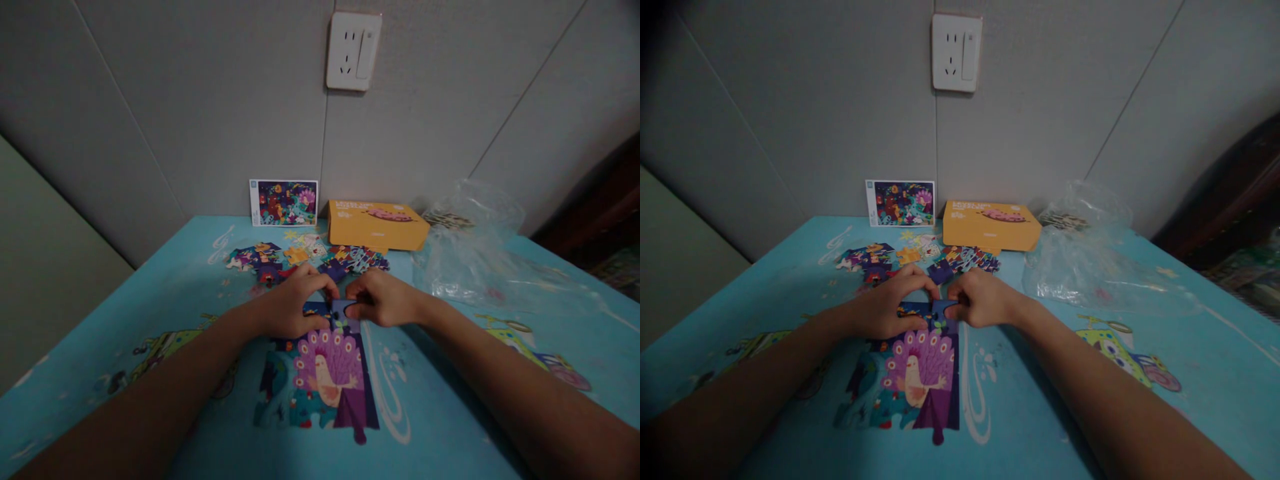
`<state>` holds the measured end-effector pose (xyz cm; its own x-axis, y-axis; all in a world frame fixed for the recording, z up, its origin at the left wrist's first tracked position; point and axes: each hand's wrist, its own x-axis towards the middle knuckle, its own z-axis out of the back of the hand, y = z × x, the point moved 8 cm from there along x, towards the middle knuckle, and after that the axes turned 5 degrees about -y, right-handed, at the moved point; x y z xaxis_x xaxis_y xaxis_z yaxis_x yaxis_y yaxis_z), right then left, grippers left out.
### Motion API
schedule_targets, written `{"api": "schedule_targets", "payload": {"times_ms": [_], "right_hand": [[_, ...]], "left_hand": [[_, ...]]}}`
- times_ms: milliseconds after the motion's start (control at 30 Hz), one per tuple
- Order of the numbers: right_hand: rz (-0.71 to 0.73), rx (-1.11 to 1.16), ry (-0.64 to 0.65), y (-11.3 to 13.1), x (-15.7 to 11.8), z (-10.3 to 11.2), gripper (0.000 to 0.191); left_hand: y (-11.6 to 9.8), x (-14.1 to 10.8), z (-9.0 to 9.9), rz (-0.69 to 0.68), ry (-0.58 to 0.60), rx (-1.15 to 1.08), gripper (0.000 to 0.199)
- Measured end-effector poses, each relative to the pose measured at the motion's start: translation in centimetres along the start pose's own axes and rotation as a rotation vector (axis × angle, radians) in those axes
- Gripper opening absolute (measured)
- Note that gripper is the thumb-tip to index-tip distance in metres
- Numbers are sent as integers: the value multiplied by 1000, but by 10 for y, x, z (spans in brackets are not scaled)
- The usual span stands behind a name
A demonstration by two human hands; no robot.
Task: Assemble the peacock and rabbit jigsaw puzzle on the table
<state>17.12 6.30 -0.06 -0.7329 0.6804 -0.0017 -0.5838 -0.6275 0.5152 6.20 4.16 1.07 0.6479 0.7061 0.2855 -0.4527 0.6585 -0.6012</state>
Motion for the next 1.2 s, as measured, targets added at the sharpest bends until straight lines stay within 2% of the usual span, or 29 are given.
{"api": "schedule_targets", "payload": {"times_ms": [67,267,433,567,600,633,733,800,1033,1200], "right_hand": [[-42,-77,-7,-2,0,2,25],[-164,-253,-73,-13,1,9,45],[-18,-87,-131,2,1,10,37],[97,93,-373,12,-3,28,40],[115,99,-399,15,-3,29,41],[129,82,-377,18,-2,27,40],[125,-75,-134,28,2,4,30],[94,-179,-31,29,3,-6,24],[88,-209,-58,28,0,-5,20],[108,-61,-67,27,-1,-3,8]], "left_hand": [[-1,0,0,-12,1,3,34],[-6,2,0,-116,5,78,29],[-3,1,-1,-110,6,99,16],[-2,0,-1,-121,0,104,14],[-2,0,-1,-125,-3,107,14],[-2,0,-1,-128,-4,109,14],[-2,0,0,-129,-14,113,13],[-2,1,0,-127,-18,111,13],[-3,2,3,-115,-28,121,11],[-3,1,3,-108,-20,128,8]]}}
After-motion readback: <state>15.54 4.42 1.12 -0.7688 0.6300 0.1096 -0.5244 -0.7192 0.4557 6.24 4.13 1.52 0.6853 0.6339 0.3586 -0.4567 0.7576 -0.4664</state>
